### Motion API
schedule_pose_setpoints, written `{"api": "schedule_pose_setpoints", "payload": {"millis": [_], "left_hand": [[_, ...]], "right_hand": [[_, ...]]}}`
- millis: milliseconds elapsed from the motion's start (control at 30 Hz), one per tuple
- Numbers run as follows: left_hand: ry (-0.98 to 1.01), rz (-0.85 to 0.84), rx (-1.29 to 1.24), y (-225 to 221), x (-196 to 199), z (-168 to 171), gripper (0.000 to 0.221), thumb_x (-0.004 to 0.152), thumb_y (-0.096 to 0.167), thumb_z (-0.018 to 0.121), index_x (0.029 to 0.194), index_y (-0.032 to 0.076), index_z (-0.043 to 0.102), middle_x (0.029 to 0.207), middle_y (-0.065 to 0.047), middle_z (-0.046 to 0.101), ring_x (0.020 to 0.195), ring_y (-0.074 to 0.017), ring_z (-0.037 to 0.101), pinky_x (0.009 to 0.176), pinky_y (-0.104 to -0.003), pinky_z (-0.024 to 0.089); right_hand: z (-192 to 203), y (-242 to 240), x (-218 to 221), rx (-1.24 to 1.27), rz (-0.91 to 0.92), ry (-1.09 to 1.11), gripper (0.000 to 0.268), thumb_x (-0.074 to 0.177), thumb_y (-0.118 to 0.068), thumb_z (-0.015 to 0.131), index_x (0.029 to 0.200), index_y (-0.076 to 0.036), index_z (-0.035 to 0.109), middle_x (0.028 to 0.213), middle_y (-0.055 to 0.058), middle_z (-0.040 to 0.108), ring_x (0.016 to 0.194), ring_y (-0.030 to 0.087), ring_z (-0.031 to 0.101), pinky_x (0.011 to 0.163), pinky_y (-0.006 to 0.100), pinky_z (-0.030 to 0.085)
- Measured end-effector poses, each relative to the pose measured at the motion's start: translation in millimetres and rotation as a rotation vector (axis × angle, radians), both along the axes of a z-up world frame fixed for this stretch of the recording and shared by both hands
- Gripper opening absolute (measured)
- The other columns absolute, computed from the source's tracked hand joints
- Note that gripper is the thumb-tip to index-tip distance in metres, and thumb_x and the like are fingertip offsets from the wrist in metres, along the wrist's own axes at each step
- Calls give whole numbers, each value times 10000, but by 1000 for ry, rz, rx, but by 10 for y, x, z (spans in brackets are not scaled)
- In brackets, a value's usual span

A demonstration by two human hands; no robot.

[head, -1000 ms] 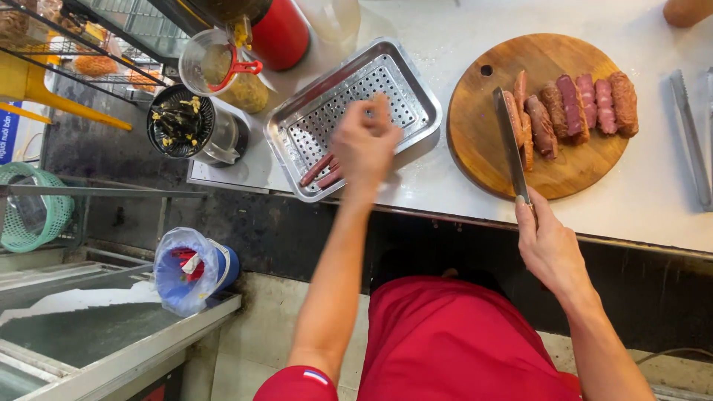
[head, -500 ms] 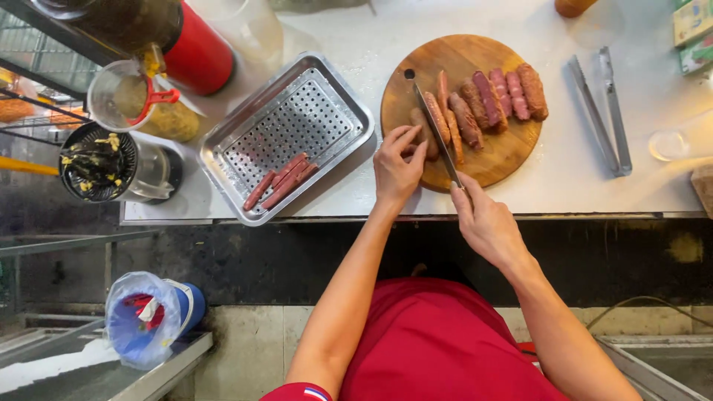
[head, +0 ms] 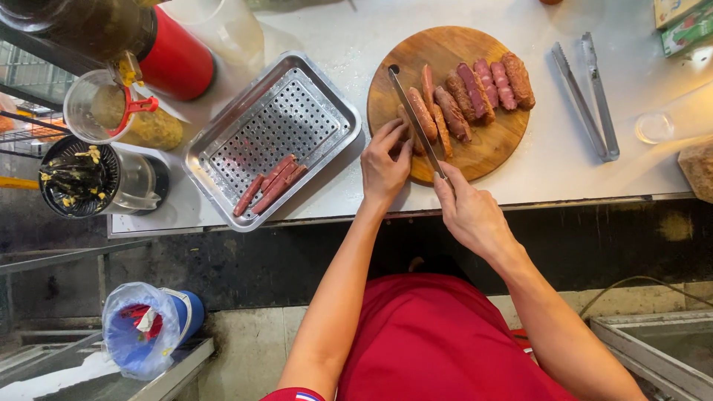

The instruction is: Frying sausages on an induction stove and then slicing them on a cutting board.

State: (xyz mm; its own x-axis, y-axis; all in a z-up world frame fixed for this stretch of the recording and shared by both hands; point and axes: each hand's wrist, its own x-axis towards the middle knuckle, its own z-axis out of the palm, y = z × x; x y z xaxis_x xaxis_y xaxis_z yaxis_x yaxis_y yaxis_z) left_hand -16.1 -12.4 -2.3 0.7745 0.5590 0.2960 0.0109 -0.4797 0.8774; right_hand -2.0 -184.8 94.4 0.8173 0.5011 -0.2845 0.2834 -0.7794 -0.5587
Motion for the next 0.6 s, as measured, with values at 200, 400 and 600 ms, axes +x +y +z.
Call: {"api": "schedule_pose_setpoints", "payload": {"millis": [200,400,600], "left_hand": [[11,-9,-21,3,3,23,324,897,102,715,1209,14,718,1277,-140,714,1138,-316,719,968,-372,573],[6,-18,-5,14,19,-23,318,888,91,713,1194,3,721,1263,-140,717,1133,-317,722,985,-378,565],[10,-11,-6,22,15,8,311,890,87,712,1186,-7,718,1259,-147,720,1133,-322,723,988,-378,569]], "right_hand": [[172,-111,-141,-75,-32,101,505,1038,-419,410,1474,-173,470,839,340,686,833,546,659,778,616,510],[208,-178,-189,-113,-66,160,502,1027,-430,400,1457,-185,485,866,315,701,841,528,670,784,604,526],[184,-141,-120,-158,-33,166,513,1035,-438,395,1471,-184,483,887,328,708,865,534,670,822,605,515]]}}
